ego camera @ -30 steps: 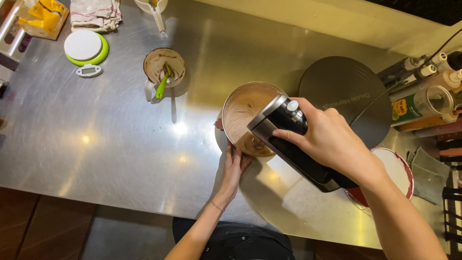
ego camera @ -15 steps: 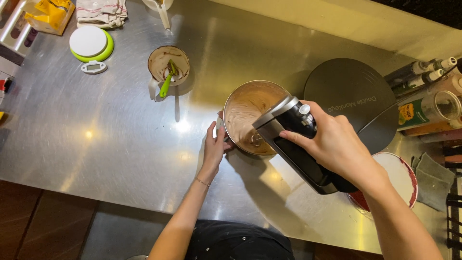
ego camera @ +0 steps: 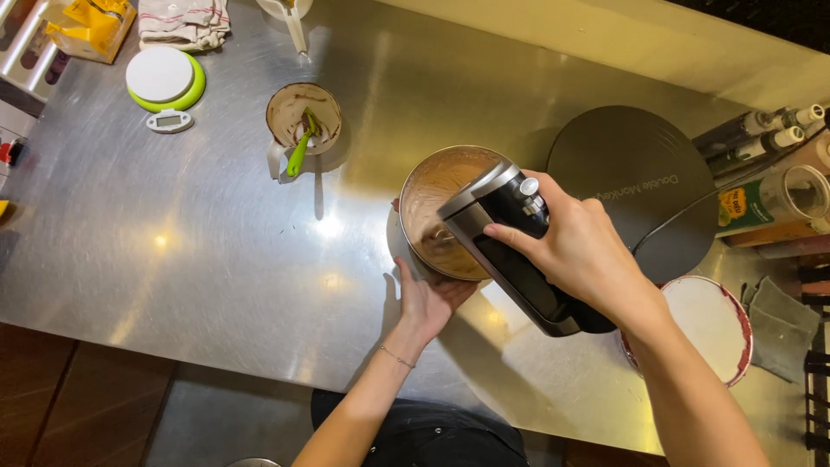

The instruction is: The person scrapes chocolate paste from a white mug into a metal bowl containing a white mixture using a green spatula, then uses a hand mixer to blend the ingredients until uniform.

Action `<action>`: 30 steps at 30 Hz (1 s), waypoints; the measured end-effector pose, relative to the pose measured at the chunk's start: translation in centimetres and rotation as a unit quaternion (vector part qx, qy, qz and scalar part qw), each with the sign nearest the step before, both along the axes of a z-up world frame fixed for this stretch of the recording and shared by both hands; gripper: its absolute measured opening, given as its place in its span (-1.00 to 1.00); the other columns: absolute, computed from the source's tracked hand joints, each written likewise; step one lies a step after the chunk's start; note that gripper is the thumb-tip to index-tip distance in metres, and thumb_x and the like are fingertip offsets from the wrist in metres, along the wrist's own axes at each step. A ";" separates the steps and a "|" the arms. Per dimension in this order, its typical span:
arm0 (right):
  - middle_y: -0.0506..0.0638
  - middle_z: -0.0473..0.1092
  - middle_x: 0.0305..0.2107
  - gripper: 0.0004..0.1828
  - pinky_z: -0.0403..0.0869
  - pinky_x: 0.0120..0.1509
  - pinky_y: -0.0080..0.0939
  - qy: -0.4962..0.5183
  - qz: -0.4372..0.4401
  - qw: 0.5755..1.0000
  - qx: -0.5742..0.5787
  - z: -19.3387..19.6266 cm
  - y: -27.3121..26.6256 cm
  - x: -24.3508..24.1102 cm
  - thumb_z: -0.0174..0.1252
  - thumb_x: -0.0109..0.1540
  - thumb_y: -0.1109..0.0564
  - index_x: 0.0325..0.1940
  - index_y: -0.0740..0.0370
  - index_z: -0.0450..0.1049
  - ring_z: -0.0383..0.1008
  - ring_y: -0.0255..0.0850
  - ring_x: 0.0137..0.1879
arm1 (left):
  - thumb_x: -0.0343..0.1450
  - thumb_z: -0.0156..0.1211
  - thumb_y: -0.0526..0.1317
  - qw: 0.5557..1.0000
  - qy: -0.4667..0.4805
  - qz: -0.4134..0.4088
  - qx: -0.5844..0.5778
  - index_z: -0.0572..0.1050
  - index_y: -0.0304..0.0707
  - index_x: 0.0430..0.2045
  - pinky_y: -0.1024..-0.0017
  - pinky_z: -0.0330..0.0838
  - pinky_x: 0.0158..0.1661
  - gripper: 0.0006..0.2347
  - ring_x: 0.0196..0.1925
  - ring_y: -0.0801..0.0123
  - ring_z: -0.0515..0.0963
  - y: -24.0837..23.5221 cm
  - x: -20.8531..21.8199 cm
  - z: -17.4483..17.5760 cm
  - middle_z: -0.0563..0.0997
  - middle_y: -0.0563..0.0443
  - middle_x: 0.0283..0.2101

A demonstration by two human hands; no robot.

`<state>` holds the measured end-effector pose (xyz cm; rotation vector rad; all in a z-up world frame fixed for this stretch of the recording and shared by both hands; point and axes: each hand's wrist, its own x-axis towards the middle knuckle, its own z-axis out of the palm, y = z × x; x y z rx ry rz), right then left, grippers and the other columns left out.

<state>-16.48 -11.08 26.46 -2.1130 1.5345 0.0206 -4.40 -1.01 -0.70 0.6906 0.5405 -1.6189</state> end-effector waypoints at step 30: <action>0.13 0.52 -0.71 -0.17 0.45 -0.16 -0.03 0.061 0.050 0.997 -0.010 1.6 0.4 -2.4 0.45 0.29 -0.37 0.61 -0.20 0.45 0.40 0.09 -0.51 | 0.24 -0.33 0.67 0.992 -0.115 0.018 0.047 0.06 -0.16 0.77 -0.20 0.29 0.58 0.20 0.67 -0.41 0.39 1.6 6.2 1.6 0.32 -0.65 0.66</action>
